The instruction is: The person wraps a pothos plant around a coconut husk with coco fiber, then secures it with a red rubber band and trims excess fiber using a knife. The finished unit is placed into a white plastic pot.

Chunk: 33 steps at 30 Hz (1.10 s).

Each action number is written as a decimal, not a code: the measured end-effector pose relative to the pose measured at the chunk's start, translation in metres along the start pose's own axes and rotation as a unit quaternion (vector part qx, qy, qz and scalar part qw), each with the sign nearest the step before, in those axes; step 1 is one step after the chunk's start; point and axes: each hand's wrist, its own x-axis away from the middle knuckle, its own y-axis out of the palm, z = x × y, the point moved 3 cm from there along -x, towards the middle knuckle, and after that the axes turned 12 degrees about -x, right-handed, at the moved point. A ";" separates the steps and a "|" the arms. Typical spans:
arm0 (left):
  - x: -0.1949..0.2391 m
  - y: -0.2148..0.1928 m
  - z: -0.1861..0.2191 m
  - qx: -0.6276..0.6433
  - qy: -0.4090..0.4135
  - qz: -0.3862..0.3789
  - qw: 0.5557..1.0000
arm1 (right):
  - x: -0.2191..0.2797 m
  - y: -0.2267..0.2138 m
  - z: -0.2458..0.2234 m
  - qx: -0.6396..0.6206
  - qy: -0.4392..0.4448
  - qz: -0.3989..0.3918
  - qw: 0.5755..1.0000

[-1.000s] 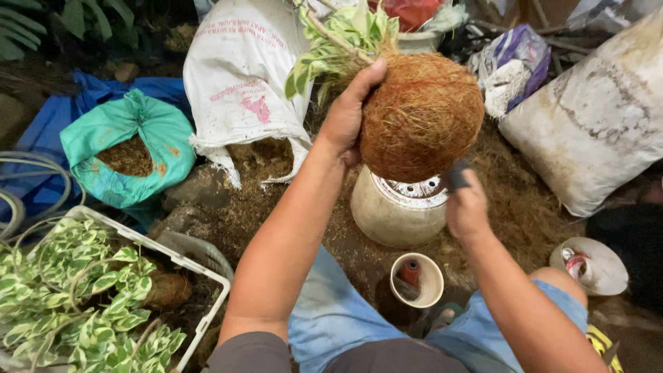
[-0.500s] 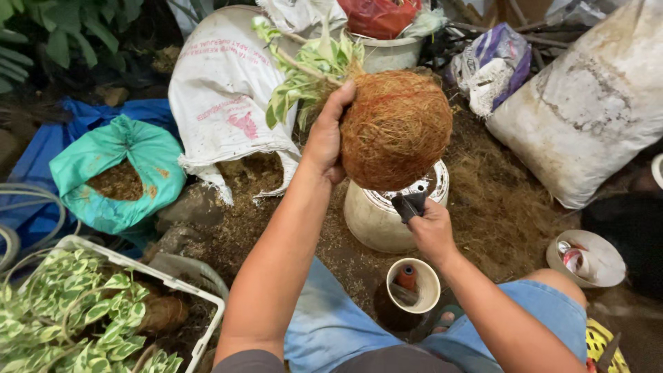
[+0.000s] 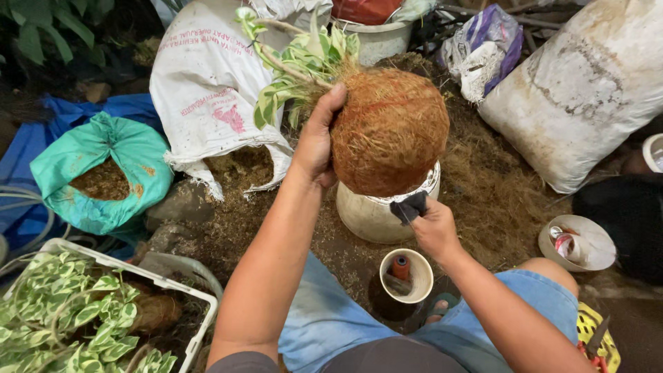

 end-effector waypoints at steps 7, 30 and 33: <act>0.008 -0.005 -0.009 -0.070 -0.031 0.041 0.996 | 0.006 -0.008 -0.009 0.096 -0.034 -0.029 0.994; 0.040 0.011 0.003 -0.508 -0.015 0.123 0.853 | 0.035 0.041 -0.203 0.375 -0.303 -0.344 0.805; 0.052 0.021 -0.004 -0.513 -0.010 0.070 0.855 | -0.001 0.025 -0.226 0.351 -0.299 -0.344 0.818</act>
